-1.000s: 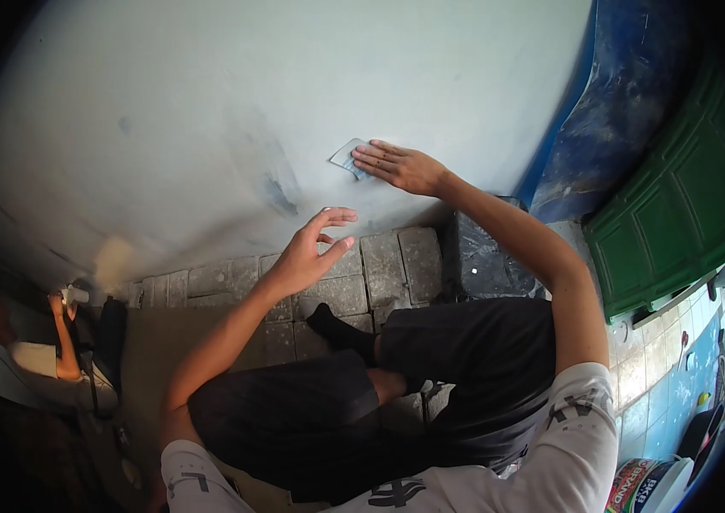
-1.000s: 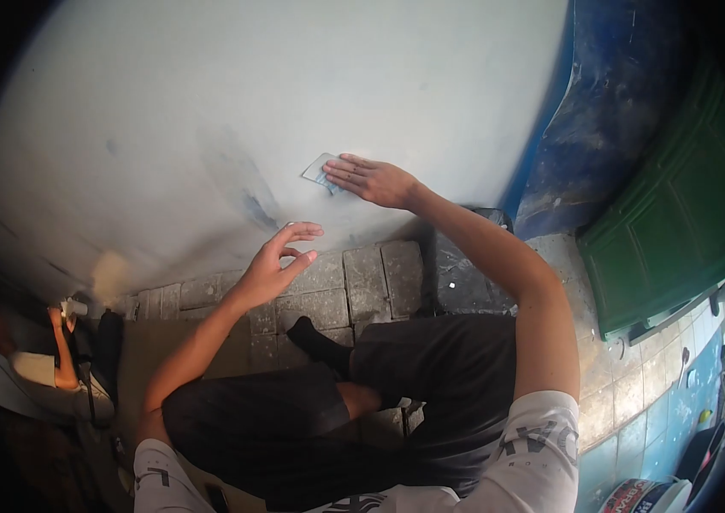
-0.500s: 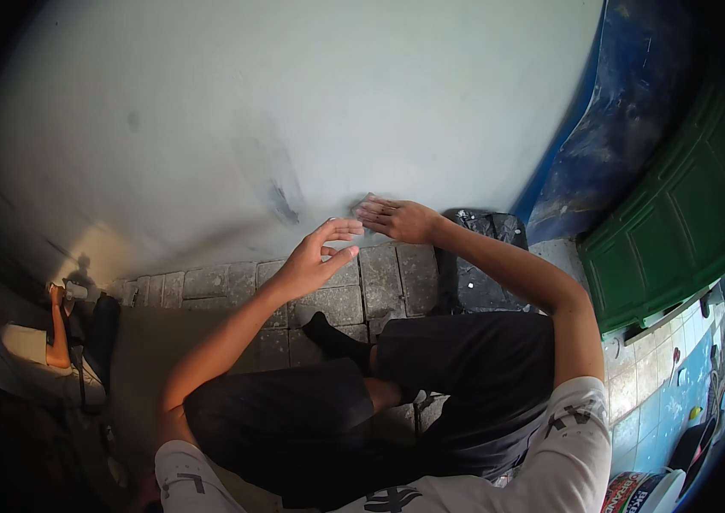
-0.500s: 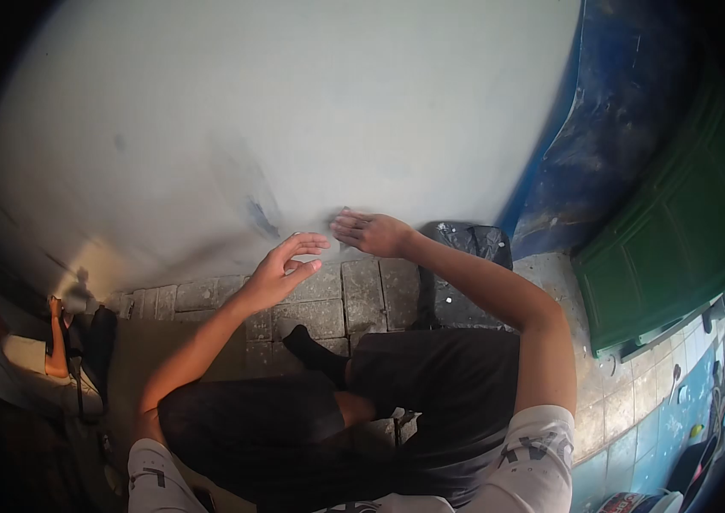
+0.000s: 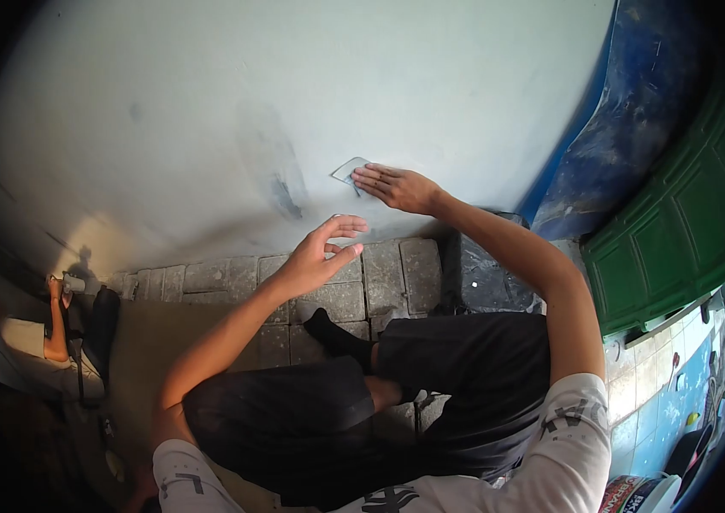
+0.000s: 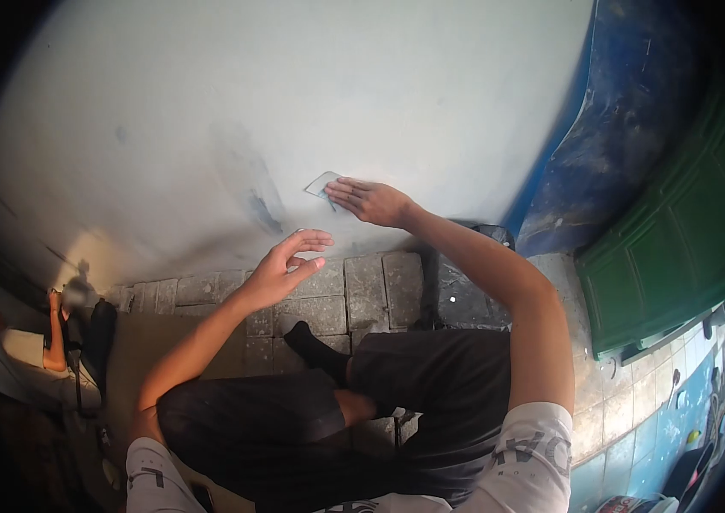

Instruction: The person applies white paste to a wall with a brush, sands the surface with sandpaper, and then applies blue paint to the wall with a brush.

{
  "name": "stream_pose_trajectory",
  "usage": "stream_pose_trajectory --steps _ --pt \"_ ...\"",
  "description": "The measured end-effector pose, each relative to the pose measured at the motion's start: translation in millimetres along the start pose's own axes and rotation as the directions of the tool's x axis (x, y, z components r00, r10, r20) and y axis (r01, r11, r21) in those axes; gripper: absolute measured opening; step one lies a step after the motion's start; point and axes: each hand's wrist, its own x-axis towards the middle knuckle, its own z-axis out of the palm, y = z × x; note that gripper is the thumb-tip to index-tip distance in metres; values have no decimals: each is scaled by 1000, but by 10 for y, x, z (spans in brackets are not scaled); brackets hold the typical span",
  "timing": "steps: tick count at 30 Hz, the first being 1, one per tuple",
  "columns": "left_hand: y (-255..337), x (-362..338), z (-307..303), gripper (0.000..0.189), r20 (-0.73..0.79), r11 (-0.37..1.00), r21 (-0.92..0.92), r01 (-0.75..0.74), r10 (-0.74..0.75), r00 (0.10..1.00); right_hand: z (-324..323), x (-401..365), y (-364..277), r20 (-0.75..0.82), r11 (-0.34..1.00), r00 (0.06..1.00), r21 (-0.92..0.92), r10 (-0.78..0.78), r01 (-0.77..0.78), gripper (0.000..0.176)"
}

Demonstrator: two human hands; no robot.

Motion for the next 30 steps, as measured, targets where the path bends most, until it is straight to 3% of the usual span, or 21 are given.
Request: stream_pose_trajectory --steps 3,4,6,8,10,12,13,16,17,20,22,24,26,28,30 --pt "6 -4 -10 41 -4 1000 -11 5 -5 1000 -67 -1 206 -79 997 994 -31 -71 69 61" --pt "4 -6 -23 41 0 1000 -17 15 -15 1000 -78 -30 234 -104 997 994 75 -26 34 60" --pt "12 15 -38 40 13 1000 -7 11 -11 1000 -91 -89 108 -94 999 995 -29 10 -13 60" --pt "4 68 -17 40 13 1000 -10 10 -10 1000 136 -228 -1 -4 995 997 63 -71 72 62" --pt "-2 14 -5 40 8 999 -6 34 -33 999 166 -235 28 -1 994 999 97 -46 46 64" --pt "-24 1 -33 40 16 998 -20 52 -52 999 -77 -159 130 -29 990 1000 -140 -4 0 65" --pt "-32 -4 -26 41 19 998 -40 50 -50 999 -172 -159 155 -76 992 990 28 123 -121 65" --pt "16 20 -35 41 9 999 4 52 -52 999 -188 -205 132 -42 993 994 -55 105 -107 65" --pt "10 40 -21 41 18 999 14 41 -41 999 -162 -216 120 -33 984 997 -162 63 -68 66" --pt "-32 7 -23 42 7 1000 -2 9 -9 1000 -185 -196 210 -64 994 996 -92 58 -63 66" --pt "-43 2 -30 42 7 1000 -22 16 -16 1000 -359 -215 369 -76 975 978 -88 195 -202 68" --pt "-5 7 -48 42 2 1000 -23 22 -22 1000 -631 -302 637 -81 923 950 -226 301 -311 68" --pt "14 -7 -40 41 -1 999 -32 22 -22 1000 -844 -421 779 -176 876 872 -83 457 -476 69" --pt "21 15 -44 41 11 1000 -11 30 -29 1000 -807 -526 751 -185 869 866 -93 464 -486 69" --pt "-57 29 -14 41 26 1000 -20 24 -23 999 -528 -635 505 -137 925 922 -68 362 -374 67"
